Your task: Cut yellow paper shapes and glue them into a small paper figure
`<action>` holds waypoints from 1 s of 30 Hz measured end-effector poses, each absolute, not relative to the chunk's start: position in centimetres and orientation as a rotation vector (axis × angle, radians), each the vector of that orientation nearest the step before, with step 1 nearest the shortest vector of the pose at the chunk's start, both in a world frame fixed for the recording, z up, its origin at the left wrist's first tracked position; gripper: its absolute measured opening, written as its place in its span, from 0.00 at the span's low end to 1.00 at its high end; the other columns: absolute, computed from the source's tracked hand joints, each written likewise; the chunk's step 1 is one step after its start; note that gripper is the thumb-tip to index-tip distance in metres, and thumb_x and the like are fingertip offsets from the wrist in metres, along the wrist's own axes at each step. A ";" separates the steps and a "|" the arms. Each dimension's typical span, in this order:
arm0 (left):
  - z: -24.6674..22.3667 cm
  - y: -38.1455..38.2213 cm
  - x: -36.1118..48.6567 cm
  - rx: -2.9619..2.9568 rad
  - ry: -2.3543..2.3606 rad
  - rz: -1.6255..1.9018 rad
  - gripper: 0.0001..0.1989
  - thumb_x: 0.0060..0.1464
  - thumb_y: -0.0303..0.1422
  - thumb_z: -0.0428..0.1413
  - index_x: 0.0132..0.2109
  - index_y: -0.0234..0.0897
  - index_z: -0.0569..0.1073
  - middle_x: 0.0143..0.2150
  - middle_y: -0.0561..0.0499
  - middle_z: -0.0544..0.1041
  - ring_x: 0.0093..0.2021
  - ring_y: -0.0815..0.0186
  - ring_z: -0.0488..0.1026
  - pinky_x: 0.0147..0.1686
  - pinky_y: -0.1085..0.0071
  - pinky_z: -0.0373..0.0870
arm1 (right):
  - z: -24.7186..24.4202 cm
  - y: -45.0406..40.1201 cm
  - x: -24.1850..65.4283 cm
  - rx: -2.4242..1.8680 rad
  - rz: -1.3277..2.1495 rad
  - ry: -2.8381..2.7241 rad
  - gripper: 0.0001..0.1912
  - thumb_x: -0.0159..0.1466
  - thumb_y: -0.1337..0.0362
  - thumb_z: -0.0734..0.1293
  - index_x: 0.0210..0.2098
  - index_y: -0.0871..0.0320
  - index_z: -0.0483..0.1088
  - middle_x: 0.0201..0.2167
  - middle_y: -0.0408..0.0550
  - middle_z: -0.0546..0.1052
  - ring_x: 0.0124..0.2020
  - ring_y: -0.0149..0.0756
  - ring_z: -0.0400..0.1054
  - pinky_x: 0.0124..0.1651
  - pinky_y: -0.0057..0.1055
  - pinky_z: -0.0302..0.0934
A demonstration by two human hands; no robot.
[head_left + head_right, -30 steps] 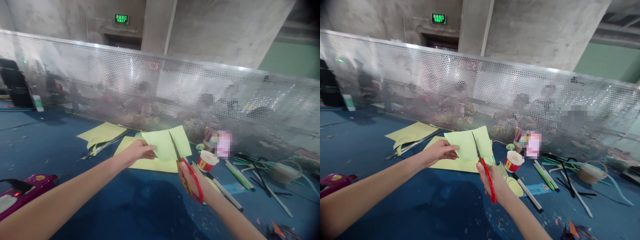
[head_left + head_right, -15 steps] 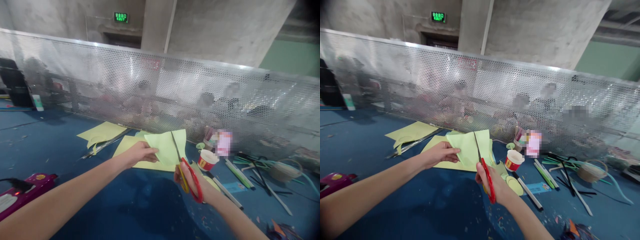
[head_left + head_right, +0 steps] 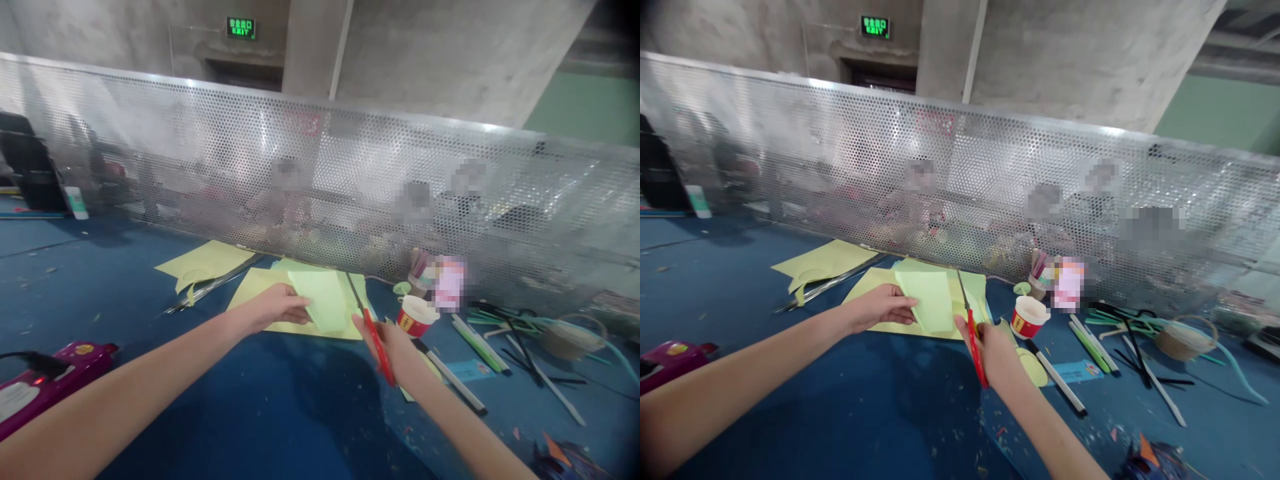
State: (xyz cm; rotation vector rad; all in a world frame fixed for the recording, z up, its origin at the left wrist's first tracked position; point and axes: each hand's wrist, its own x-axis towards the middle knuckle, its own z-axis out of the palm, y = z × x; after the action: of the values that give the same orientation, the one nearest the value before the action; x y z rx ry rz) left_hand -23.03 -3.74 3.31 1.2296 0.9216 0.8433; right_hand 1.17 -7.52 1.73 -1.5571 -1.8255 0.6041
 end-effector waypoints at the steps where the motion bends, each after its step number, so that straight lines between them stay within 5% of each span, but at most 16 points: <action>1: 3.1 -3.6 -23.2 1.226 0.925 0.833 0.16 0.41 0.38 0.65 0.34 0.29 0.76 0.35 0.39 0.80 0.38 0.59 0.77 0.44 0.65 0.71 | 1.7 -7.3 1.6 -1.605 0.522 -1.842 0.20 0.54 0.49 0.65 0.15 0.53 0.57 0.14 0.45 0.64 0.21 0.43 0.65 0.31 0.41 0.59; 6: 2.7 -3.5 -23.3 1.206 0.948 0.869 0.15 0.40 0.39 0.65 0.30 0.31 0.72 0.35 0.40 0.80 0.39 0.58 0.77 0.47 0.61 0.69 | 1.7 -7.2 2.1 -1.680 0.246 -1.939 0.10 0.54 0.58 0.65 0.23 0.58 0.67 0.25 0.55 0.72 0.35 0.52 0.68 0.43 0.49 0.58; 10: 3.3 -4.3 -22.6 1.259 0.890 0.835 0.16 0.42 0.40 0.64 0.34 0.30 0.75 0.37 0.40 0.80 0.40 0.58 0.77 0.47 0.63 0.70 | 2.7 -8.0 0.6 -1.507 0.399 -1.848 0.18 0.61 0.52 0.58 0.42 0.58 0.68 0.43 0.54 0.74 0.47 0.46 0.67 0.51 0.42 0.58; 15: 4.2 -5.6 -21.4 1.353 0.770 0.753 0.17 0.46 0.39 0.61 0.42 0.33 0.77 0.41 0.42 0.79 0.39 0.62 0.77 0.44 0.68 0.71 | 3.8 -8.9 -1.2 -1.173 1.188 -1.518 0.21 0.57 0.50 0.65 0.43 0.58 0.67 0.41 0.51 0.77 0.41 0.42 0.72 0.45 0.38 0.66; 25: 3.4 -6.1 -20.4 1.143 0.747 0.898 0.14 0.44 0.29 0.63 0.41 0.33 0.76 0.44 0.43 0.78 0.39 0.66 0.76 0.46 0.70 0.70 | 3.0 -8.1 -0.1 -1.102 1.032 -1.562 0.19 0.57 0.54 0.66 0.42 0.61 0.67 0.41 0.54 0.77 0.43 0.44 0.71 0.49 0.40 0.63; 30: 2.8 -6.6 -19.5 1.009 0.808 0.964 0.19 0.43 0.33 0.64 0.44 0.36 0.74 0.46 0.43 0.77 0.38 0.64 0.76 0.42 0.67 0.72 | 2.7 -8.1 -0.1 -1.118 0.942 -1.701 0.16 0.59 0.55 0.65 0.42 0.60 0.67 0.37 0.50 0.77 0.42 0.41 0.71 0.46 0.36 0.64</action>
State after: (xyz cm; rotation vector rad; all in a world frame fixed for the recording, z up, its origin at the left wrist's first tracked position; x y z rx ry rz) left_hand -19.49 -6.61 2.77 1.0086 0.8078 0.9644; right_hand -0.12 -8.15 2.71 -1.1181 -1.7010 0.9420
